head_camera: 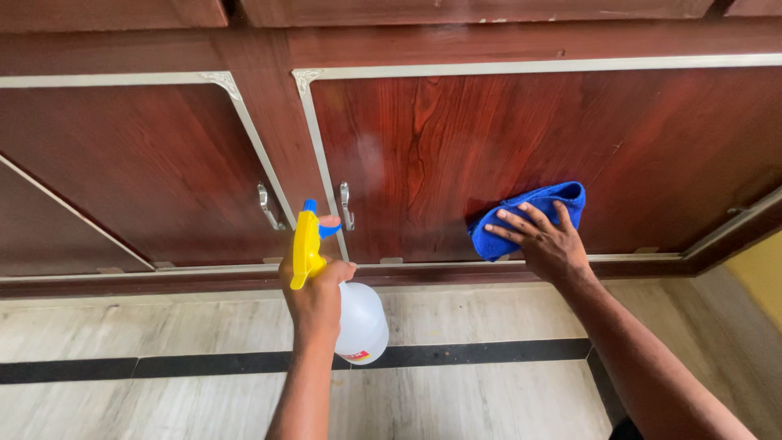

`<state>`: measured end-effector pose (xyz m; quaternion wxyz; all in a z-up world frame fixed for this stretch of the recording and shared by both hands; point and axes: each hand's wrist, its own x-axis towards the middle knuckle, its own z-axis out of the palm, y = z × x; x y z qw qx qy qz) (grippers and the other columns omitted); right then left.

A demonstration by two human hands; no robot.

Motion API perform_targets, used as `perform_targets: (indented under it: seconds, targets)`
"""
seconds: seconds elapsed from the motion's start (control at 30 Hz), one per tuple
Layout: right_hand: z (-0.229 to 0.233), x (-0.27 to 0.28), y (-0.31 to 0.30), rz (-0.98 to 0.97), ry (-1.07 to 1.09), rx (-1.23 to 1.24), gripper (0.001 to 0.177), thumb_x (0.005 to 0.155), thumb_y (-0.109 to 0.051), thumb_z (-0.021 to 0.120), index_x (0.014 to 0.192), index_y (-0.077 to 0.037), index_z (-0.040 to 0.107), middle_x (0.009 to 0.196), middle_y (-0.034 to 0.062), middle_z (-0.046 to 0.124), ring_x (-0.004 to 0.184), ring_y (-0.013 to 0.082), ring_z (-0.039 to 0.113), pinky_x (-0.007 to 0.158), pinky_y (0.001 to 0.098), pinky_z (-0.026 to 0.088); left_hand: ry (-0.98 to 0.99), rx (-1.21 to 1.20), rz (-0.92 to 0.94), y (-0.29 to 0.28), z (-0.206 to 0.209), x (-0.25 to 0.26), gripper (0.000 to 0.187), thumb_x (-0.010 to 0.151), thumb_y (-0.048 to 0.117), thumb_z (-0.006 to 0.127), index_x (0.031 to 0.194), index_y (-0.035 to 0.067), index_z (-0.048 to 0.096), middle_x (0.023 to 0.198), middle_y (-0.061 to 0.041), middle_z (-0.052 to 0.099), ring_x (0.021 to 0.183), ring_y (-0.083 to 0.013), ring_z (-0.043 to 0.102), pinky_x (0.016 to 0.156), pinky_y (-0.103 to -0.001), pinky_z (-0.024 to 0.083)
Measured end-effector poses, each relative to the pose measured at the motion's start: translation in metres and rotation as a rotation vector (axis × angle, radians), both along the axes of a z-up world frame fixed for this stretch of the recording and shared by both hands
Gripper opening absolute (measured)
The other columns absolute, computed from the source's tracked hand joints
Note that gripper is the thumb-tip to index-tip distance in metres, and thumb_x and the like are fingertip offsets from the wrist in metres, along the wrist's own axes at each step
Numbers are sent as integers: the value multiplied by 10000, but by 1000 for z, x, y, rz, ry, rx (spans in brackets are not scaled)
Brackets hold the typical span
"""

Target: The person cleans the surface of a wooden cabinet by spraying liquid from a bottle and wiping the doors with a blue cloth.

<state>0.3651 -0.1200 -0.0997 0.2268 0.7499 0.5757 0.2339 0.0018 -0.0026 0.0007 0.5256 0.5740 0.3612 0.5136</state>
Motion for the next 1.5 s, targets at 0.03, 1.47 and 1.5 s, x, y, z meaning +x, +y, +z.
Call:
perform_targets:
  seconds: [0.03,1.47,1.5]
  targets:
    - [0,1,-1,-2,3,-1,744,875,-642,515,1533,-584,174,1655,-212,217,1493,143,300,1173,625,243,1,15,6,-1,1,1,558,628,35,603,1165,129,722,649,3,496,595,-110,504,617,-264,438]
    - [-95,57,3,-226,757,838,988,931,-456,658,1615,-39,79,1648,353,-112,1542,531,-124,1210,626,65,-73,1,-30,-14,-6,19,558,627,-38,648,1151,134,736,727,2,483,661,-125,499,649,-276,433]
    - [-101,58,8,-247,806,871,1020,931,-464,659,1619,-37,38,1647,353,-138,1542,534,-138,1206,621,63,-74,18,-35,-15,-6,19,552,634,-38,654,1154,128,739,739,3,471,672,-125,483,653,-280,427]
